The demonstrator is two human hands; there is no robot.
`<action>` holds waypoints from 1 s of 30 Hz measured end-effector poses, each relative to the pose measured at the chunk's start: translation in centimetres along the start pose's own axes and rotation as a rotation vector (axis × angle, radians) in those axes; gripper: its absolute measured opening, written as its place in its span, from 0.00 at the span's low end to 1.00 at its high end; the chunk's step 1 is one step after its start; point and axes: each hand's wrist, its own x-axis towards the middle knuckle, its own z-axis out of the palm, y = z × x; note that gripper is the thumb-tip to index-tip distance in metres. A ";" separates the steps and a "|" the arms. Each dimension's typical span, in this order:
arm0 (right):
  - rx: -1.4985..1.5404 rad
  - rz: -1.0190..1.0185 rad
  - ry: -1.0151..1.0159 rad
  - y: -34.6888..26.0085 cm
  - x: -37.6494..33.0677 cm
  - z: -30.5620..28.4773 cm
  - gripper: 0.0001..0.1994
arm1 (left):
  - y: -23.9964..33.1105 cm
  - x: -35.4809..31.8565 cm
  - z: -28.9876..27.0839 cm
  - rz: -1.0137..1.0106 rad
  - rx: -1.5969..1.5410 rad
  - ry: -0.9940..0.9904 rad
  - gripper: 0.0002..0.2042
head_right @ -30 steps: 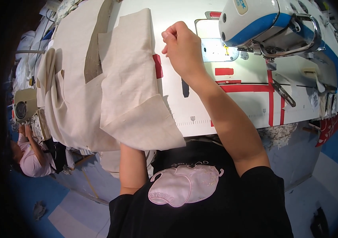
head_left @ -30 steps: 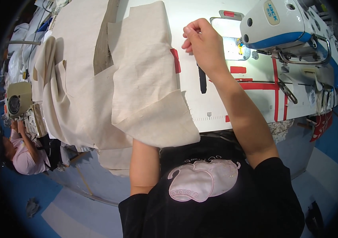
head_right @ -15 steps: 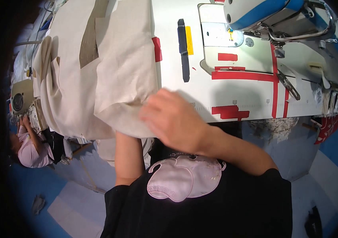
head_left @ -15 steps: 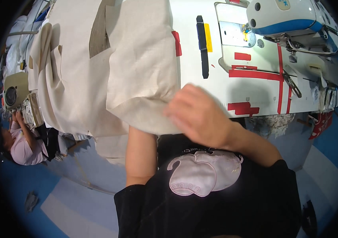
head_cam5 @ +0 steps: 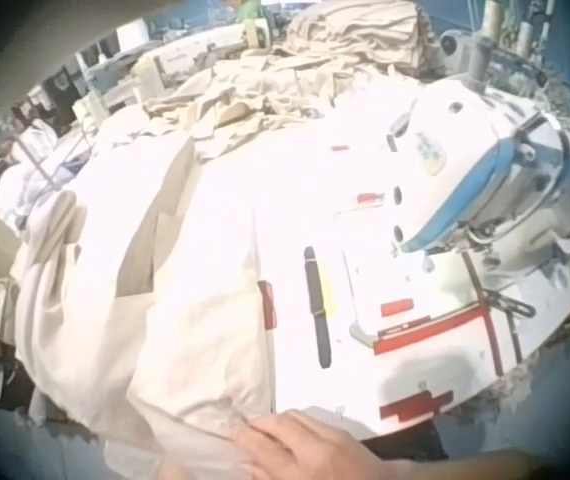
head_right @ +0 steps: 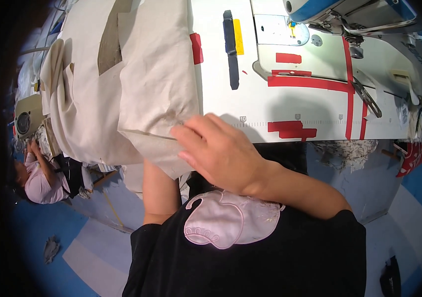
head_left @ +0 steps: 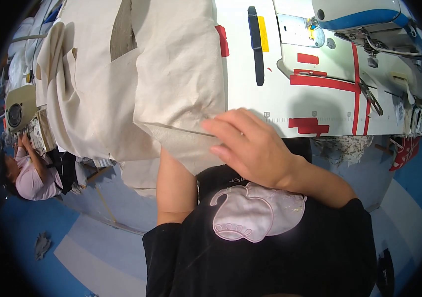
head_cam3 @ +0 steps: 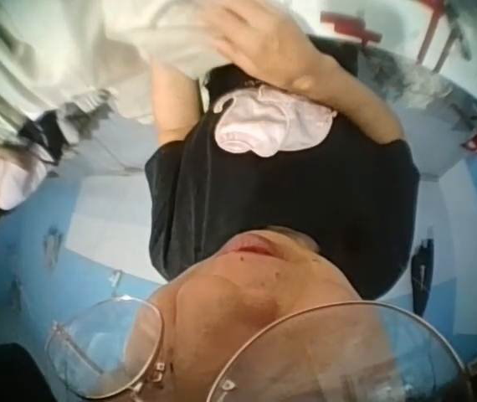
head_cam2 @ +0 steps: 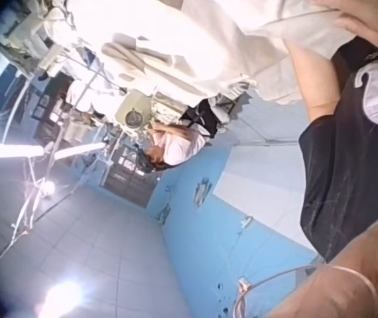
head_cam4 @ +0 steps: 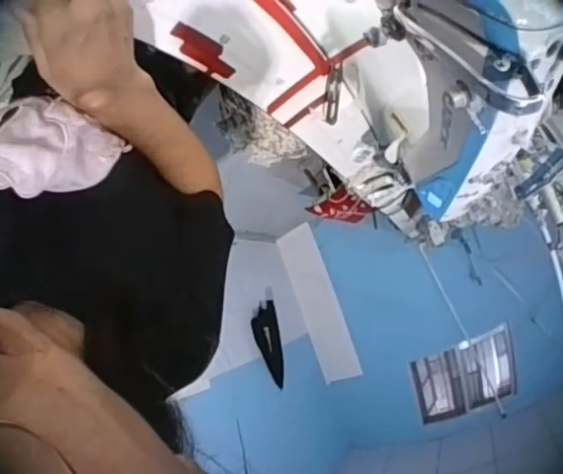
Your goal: Trimming loose threads from a piece of fabric using hand snips at a sewing station.
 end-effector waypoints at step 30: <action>0.027 0.078 0.380 3.4 1.4 3.2 0.08 | -1.1 -0.1 -0.8 0.116 0.207 -0.037 0.16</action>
